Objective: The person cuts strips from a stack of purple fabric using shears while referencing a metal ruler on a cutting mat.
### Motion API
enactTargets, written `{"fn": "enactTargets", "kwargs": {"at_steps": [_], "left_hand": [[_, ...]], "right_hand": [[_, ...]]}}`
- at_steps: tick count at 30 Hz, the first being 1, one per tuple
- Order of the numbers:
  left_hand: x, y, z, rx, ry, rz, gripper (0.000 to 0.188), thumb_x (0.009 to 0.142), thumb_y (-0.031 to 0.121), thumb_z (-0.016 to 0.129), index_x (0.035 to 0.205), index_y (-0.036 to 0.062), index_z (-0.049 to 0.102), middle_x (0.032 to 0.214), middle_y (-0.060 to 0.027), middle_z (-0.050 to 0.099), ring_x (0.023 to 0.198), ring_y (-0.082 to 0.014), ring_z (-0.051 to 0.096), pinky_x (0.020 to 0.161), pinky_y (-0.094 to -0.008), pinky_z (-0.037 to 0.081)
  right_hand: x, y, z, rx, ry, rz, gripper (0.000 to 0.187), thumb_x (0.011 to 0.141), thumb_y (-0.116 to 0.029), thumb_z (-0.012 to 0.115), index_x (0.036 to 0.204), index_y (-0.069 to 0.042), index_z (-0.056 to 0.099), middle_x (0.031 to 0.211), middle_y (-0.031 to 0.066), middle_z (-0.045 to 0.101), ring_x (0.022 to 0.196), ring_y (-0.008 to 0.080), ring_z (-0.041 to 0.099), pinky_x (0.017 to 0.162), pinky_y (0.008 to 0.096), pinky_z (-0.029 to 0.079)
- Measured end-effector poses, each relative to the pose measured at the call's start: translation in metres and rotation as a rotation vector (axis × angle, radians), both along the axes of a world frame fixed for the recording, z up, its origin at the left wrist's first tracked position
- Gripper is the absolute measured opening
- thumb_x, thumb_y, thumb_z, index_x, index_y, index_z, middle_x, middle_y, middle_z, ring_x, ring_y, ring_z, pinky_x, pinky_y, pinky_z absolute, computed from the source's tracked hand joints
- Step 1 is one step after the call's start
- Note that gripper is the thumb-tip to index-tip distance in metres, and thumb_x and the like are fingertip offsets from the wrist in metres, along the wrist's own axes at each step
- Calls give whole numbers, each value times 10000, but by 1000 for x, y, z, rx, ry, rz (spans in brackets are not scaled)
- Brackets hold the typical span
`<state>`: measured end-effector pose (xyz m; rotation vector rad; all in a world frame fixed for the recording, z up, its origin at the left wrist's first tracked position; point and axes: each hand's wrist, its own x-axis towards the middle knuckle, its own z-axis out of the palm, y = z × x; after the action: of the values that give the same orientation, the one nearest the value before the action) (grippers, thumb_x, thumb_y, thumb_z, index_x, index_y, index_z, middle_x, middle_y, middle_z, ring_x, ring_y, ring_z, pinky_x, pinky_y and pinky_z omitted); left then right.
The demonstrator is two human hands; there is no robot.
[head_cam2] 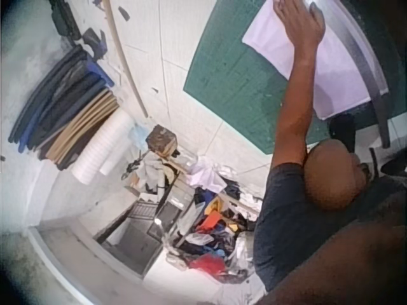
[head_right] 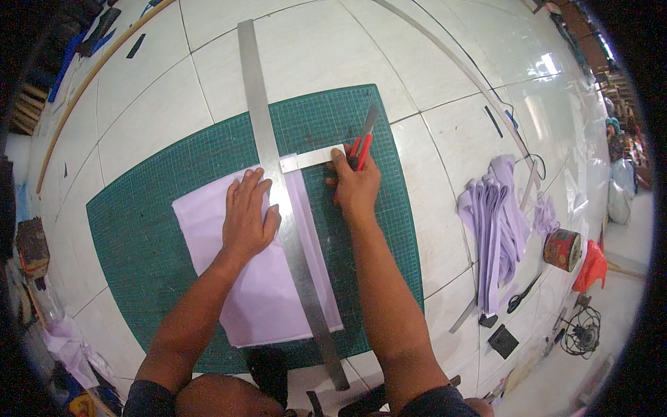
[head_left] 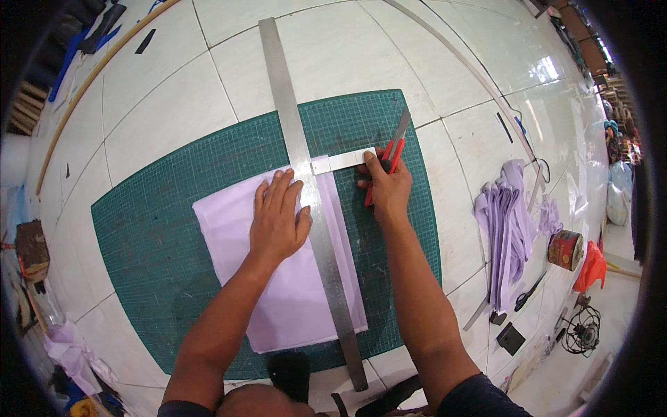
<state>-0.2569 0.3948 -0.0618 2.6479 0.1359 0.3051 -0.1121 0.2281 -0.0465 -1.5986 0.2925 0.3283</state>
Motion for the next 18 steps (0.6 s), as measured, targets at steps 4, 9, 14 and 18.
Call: {"fn": "enactTargets", "kwargs": {"at_steps": [4, 9, 14, 18], "left_hand": [[0, -1, 0, -3, -17, -4, 451, 885, 197, 586, 1281, -18, 562, 1430, -237, 488, 1384, -380, 420, 1152, -537, 270], [-1, 0, -2, -3, 18, -27, 498, 886, 197, 585, 1333, -16, 528, 1467, -234, 456, 1426, -382, 366, 1187, -529, 213], [-5, 1, 0, 18, -23, -25, 482, 881, 196, 596, 1314, -12, 545, 1459, -234, 466, 1416, -380, 379, 1178, -531, 231], [2, -5, 1, 33, -81, -18, 442, 877, 210, 597, 1258, -13, 589, 1406, -227, 518, 1367, -387, 435, 1136, -528, 296]], "right_hand": [[-2, 0, -1, 6, -7, -10, 365, 923, -173, 719, 1188, 49, 602, 959, 105, 686, 803, 162, 679, 591, 283, 577], [-3, 0, -3, 25, -37, -9, 358, 926, -167, 713, 1185, 53, 603, 971, 112, 691, 803, 167, 682, 596, 281, 577], [-4, -1, 0, 30, -40, 25, 339, 933, -164, 709, 1190, 28, 598, 995, 97, 686, 824, 163, 698, 611, 280, 576], [-5, -15, -1, 85, -30, -11, 333, 931, -165, 711, 1182, 19, 592, 985, 93, 680, 801, 159, 690, 597, 279, 564]]}}
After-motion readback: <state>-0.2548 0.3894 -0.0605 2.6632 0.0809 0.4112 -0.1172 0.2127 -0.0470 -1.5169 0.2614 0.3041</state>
